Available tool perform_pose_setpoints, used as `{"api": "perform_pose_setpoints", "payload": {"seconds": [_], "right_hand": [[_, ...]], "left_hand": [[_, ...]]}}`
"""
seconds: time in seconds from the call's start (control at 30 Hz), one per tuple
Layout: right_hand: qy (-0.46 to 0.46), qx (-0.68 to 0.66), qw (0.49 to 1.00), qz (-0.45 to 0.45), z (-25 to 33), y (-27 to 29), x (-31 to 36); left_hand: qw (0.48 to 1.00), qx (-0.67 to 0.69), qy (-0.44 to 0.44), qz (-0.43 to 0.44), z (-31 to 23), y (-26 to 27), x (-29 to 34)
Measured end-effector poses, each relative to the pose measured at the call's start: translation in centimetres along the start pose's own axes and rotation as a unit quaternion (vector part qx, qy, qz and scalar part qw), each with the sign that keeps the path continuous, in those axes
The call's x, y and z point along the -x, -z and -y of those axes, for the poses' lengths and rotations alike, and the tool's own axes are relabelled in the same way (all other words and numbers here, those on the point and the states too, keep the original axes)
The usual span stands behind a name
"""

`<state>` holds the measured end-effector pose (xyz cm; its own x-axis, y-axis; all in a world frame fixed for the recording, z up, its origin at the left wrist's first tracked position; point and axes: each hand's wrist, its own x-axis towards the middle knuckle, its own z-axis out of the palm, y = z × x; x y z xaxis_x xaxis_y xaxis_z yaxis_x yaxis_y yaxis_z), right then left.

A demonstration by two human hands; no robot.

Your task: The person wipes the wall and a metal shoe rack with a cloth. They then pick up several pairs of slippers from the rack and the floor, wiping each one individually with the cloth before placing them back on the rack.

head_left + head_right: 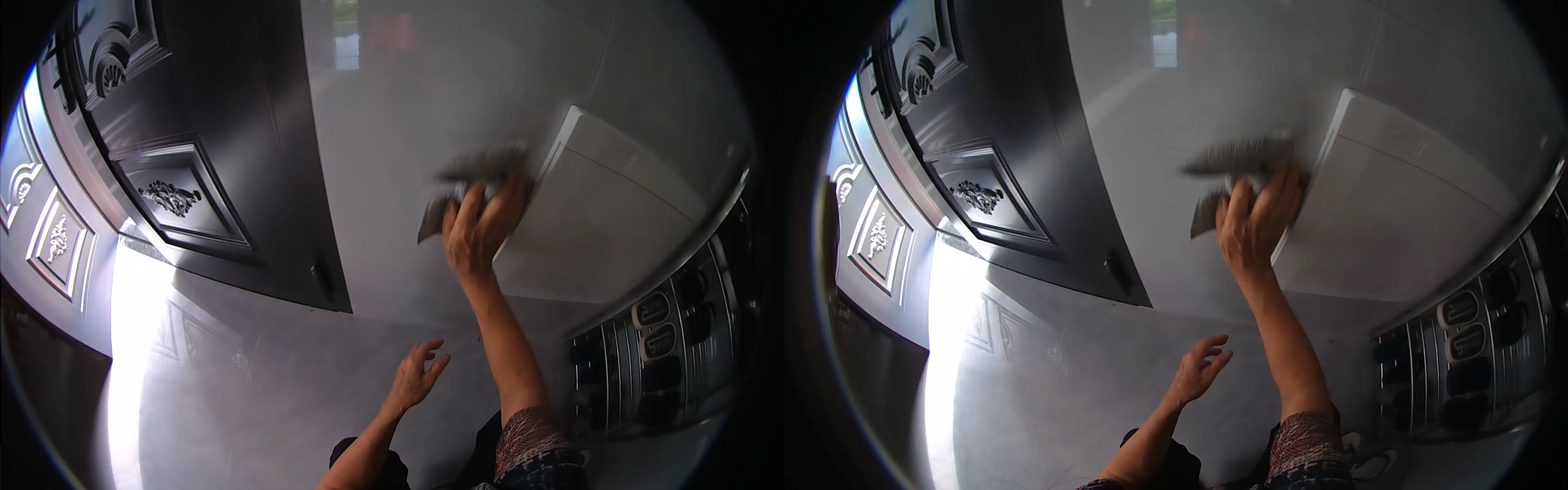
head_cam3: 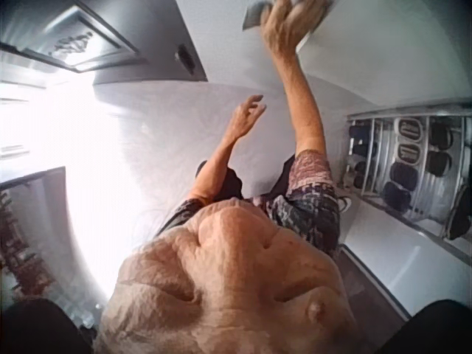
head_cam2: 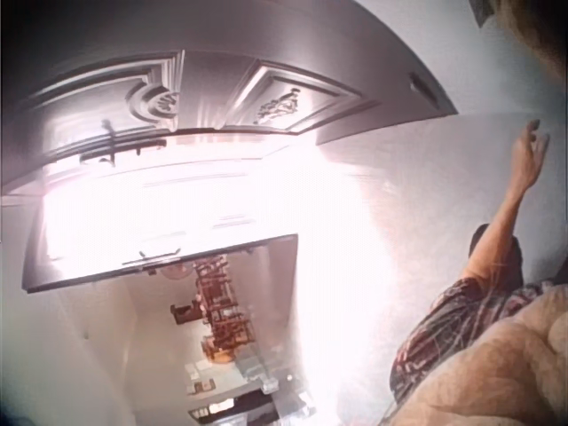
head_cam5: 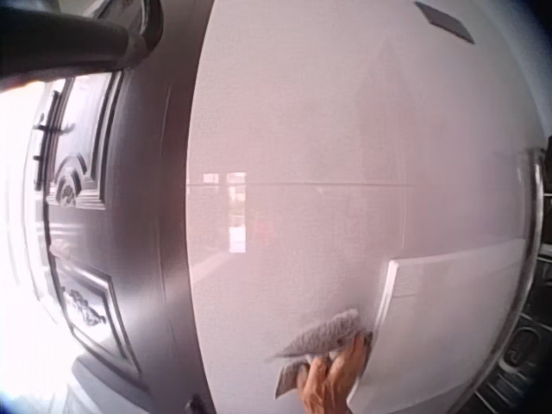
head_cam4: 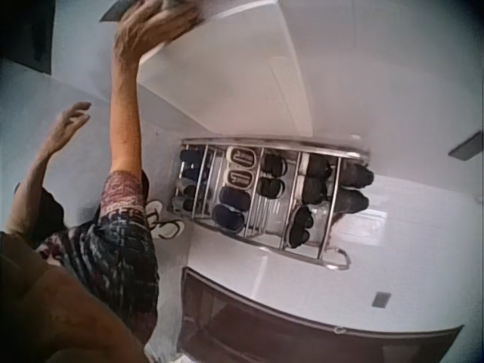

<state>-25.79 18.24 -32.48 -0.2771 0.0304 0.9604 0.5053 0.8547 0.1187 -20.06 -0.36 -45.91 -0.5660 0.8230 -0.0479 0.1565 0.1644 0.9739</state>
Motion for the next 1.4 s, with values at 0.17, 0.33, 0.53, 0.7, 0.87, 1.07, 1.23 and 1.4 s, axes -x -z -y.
{"api": "perform_pose_setpoints", "payload": {"seconds": [0.17, 0.33, 0.53, 0.7, 0.87, 1.07, 1.23, 1.4], "right_hand": [[0.212, -0.079, 0.963, 0.146, -0.4, -3.5, 14.2], [0.349, -0.118, 0.924, 0.104, 1.5, -5.0, 10.2], [0.219, -0.057, 0.969, -0.104, 5.1, -4.7, -7.1], [0.164, -0.002, 0.957, -0.238, 9.9, -4.2, -16.5], [0.264, -0.118, 0.952, -0.096, 16.3, -7.7, -13.2], [0.400, -0.146, 0.905, 0.001, 21.1, -13.0, 0.8], [0.441, -0.144, 0.876, 0.130, 16.3, -11.6, 9.5], [0.430, -0.100, 0.889, 0.125, 11.4, -9.4, 14.0]], "left_hand": [[0.998, 0.047, 0.012, -0.035, 0.0, 0.1, 0.3], [0.997, 0.052, 0.022, -0.058, 1.2, 0.4, 0.0], [0.997, 0.055, 0.028, -0.037, 1.3, 0.0, 0.1], [0.998, 0.045, -0.007, -0.047, 1.5, -0.2, 0.1], [0.999, 0.026, 0.008, -0.042, 1.6, 0.8, 0.3], [0.995, -0.041, -0.025, -0.089, 3.2, 1.8, 1.1], [0.979, 0.000, 0.029, -0.201, 2.2, 3.8, 2.1], [0.961, 0.123, 0.023, -0.247, 1.5, 5.1, 2.4]]}}
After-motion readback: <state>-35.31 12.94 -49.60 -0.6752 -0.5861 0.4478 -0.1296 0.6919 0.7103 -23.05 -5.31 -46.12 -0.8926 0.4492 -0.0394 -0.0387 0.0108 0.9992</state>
